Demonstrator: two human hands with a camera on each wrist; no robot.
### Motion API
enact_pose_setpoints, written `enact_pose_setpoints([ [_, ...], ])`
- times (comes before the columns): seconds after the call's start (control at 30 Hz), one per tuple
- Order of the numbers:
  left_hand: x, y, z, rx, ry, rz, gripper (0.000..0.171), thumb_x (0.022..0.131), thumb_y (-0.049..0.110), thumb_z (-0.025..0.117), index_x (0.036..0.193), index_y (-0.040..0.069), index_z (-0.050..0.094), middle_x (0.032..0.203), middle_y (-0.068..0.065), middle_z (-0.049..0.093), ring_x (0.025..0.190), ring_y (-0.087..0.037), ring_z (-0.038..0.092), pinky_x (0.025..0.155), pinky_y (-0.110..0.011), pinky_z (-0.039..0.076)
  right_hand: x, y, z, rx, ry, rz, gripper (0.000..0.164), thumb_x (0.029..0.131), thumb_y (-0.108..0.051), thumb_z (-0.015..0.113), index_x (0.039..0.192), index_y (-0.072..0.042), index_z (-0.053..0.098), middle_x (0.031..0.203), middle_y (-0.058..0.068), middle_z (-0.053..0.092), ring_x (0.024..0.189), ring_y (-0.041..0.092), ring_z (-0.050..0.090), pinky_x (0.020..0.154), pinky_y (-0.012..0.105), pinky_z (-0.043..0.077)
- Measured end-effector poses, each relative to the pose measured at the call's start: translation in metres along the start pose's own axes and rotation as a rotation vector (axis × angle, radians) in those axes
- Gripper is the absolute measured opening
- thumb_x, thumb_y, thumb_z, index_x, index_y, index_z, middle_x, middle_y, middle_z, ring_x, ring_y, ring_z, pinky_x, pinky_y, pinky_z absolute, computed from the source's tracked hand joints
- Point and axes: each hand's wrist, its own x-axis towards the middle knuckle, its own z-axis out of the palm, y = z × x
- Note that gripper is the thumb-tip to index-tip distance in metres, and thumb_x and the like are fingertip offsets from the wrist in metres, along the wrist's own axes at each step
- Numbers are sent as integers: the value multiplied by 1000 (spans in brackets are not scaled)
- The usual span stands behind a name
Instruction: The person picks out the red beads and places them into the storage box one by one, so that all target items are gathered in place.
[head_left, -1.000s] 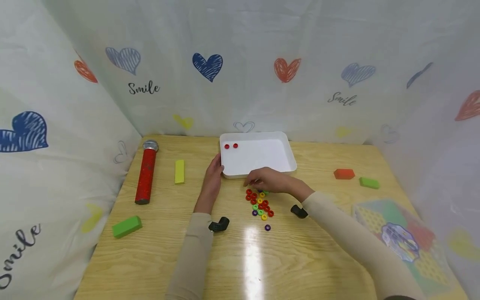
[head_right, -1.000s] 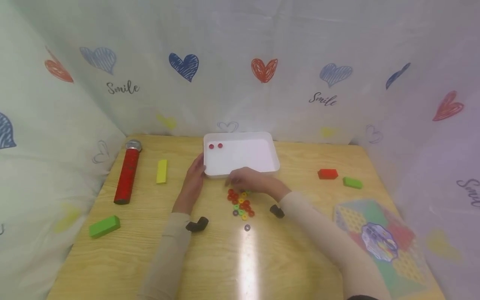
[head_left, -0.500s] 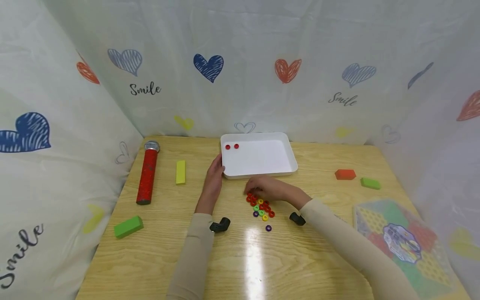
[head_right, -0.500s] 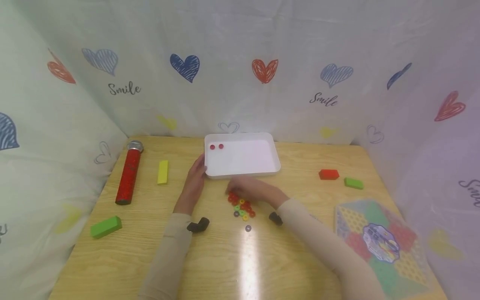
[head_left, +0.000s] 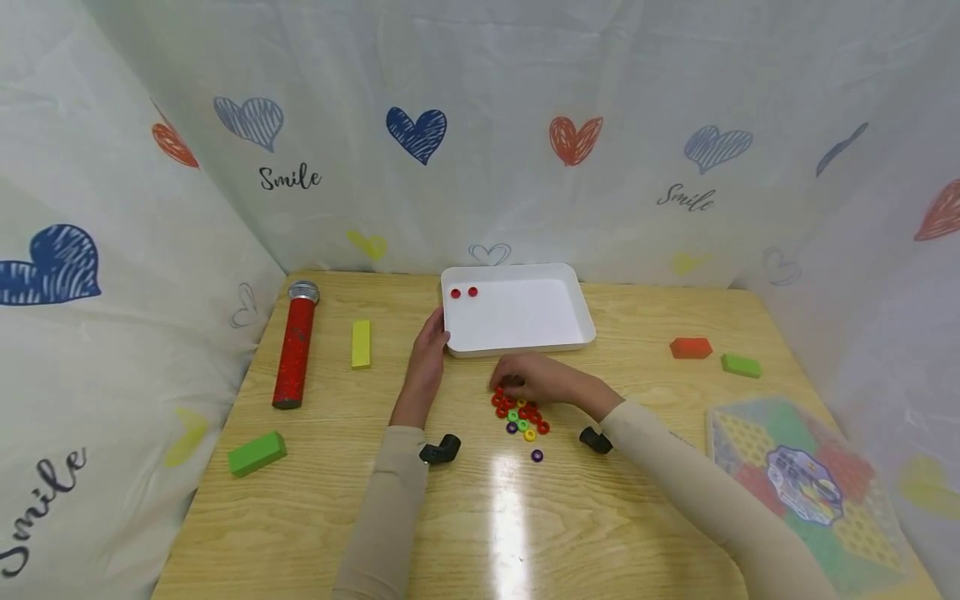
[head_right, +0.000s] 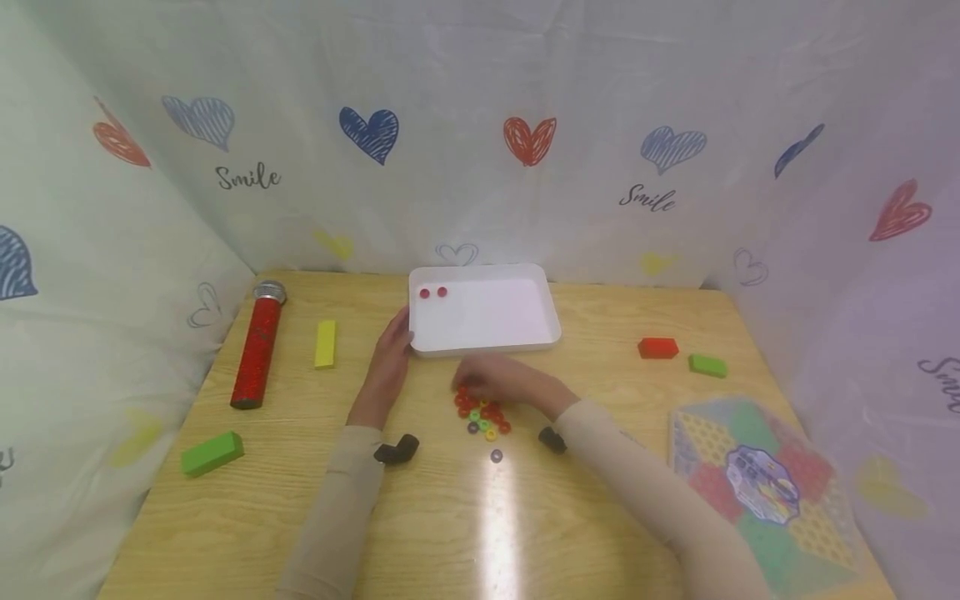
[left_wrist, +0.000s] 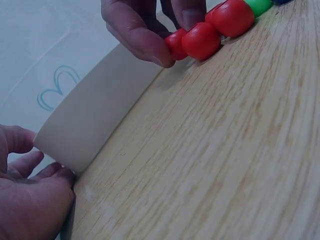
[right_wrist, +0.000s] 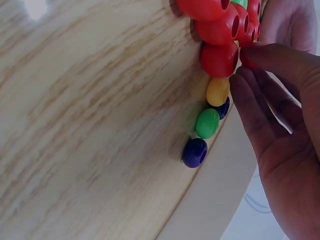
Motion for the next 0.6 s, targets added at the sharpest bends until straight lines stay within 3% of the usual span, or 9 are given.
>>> enact_pose_setpoints([
  [0.6,-1,0,-1,5,-4,-1,51,103,6,36,152,17,29,158,3,25,145,-7,20,118,-26,18,1,4,-21,90,112,30,18,88,-5,67,105,-7,71,103,-3,66,92,9,63,79,20,55],
])
